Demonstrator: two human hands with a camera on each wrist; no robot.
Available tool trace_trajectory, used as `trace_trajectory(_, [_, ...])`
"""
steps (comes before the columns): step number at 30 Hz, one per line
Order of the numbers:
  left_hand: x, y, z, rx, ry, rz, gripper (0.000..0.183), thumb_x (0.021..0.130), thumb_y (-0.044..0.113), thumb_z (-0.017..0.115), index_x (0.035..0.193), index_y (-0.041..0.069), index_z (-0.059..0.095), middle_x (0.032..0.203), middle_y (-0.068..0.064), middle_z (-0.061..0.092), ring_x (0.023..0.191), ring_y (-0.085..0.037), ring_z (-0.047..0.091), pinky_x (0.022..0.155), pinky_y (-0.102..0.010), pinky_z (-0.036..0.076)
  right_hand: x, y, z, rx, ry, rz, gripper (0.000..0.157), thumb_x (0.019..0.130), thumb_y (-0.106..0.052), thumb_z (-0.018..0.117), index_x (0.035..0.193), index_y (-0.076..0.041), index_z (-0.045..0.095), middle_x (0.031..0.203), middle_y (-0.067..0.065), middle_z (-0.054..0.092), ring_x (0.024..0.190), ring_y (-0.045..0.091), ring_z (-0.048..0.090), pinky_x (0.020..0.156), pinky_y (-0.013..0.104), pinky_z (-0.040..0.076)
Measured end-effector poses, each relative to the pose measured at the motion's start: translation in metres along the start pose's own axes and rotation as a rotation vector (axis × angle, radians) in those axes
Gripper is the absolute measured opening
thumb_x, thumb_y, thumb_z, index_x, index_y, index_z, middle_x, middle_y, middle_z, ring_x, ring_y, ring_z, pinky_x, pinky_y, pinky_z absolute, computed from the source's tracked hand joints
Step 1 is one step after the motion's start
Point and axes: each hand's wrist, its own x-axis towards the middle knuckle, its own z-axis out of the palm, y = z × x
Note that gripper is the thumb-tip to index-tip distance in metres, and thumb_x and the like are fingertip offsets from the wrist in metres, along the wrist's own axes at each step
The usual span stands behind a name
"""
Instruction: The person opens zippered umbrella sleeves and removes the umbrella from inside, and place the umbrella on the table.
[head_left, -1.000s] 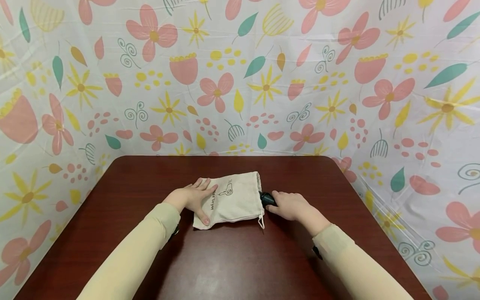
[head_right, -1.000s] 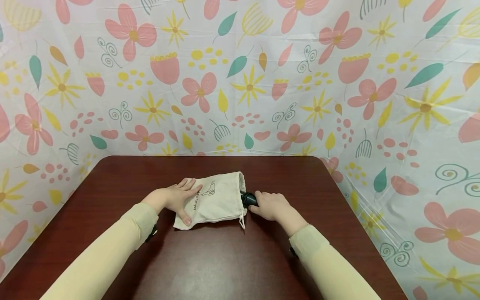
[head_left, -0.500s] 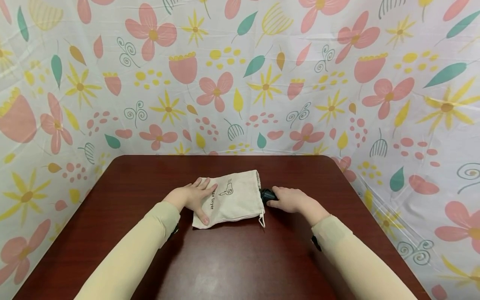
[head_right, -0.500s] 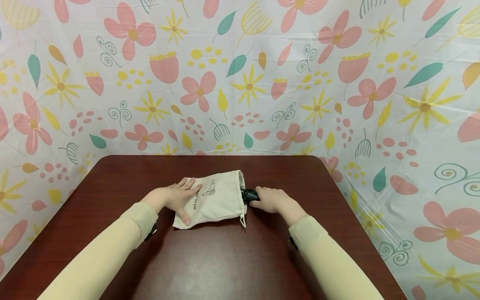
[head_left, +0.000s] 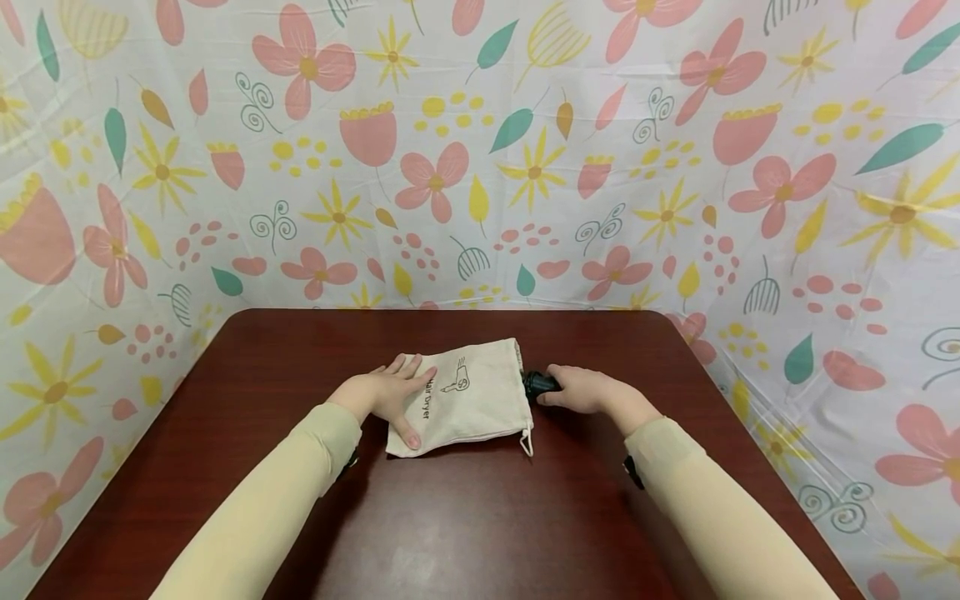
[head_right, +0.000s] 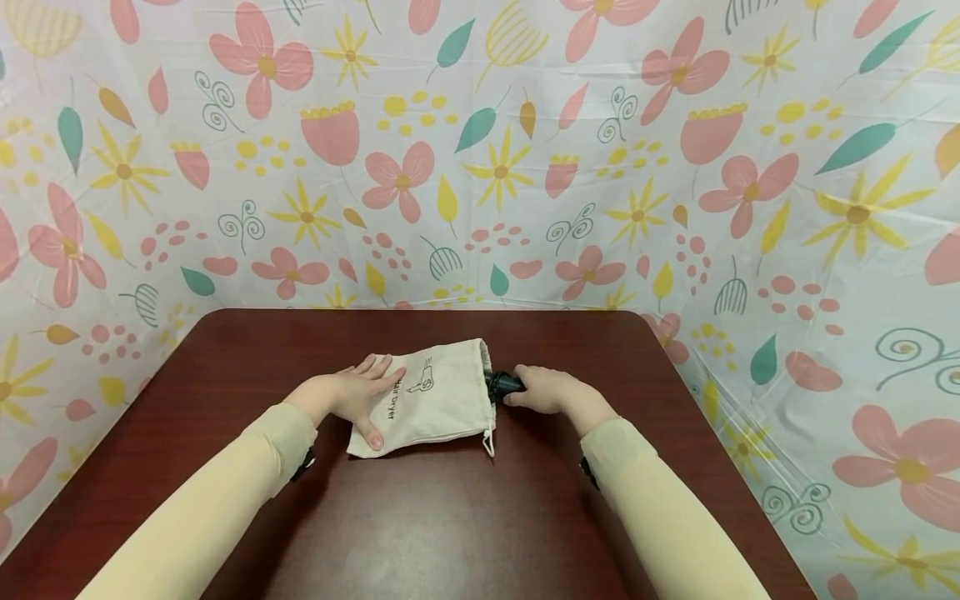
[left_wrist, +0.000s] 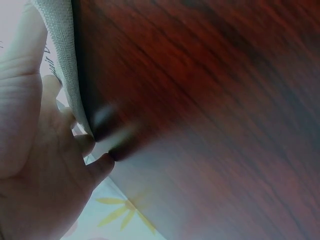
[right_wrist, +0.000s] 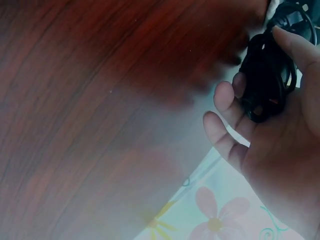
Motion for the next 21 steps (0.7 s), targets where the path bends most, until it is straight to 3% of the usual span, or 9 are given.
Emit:
trace_trajectory(6, [0.0045,-0.0021,0.0021,-0.015,0.001,0.011,0.136,0.033,0.082,0.056,0.143,0.022,0.002,0.145,-0.013,-0.006,0.128,-0.036,-0.01,0.097,-0.056,0.013,0.0003,0.0026,0.0003,0.019,0.017,-0.013,0.036,0.08,-0.051,0.054,0.094,-0.019,0.046,0.078,0.0,0.05,0.068,0.015,0.046,0.056,0.032,0.034])
trace_trajectory(13, [0.008,-0.0055,0.0058,-0.08,0.009,0.032,0.137,0.031,0.082,0.056,0.142,0.025,-0.002,0.145,-0.013,-0.011,0.127,-0.037,-0.014,0.096,-0.058,0.007,-0.0016,0.0026,0.0042,-0.033,0.057,0.009,0.037,0.079,-0.055,0.052,0.091,-0.021,0.046,0.076,-0.002,0.05,0.067,0.014,0.046,0.055,0.032,0.034])
trace_trajectory(21, [-0.0003,-0.0002,0.0002,-0.012,0.009,0.015,0.134,0.035,0.084,0.054,0.143,0.022,0.002,0.145,-0.012,-0.006,0.128,-0.034,-0.01,0.098,-0.054,0.013,-0.009,-0.0026,0.0086,-0.089,0.09,0.07,0.038,0.077,-0.058,0.052,0.091,-0.023,0.047,0.077,-0.006,0.05,0.067,0.014,0.046,0.054,0.034,0.034])
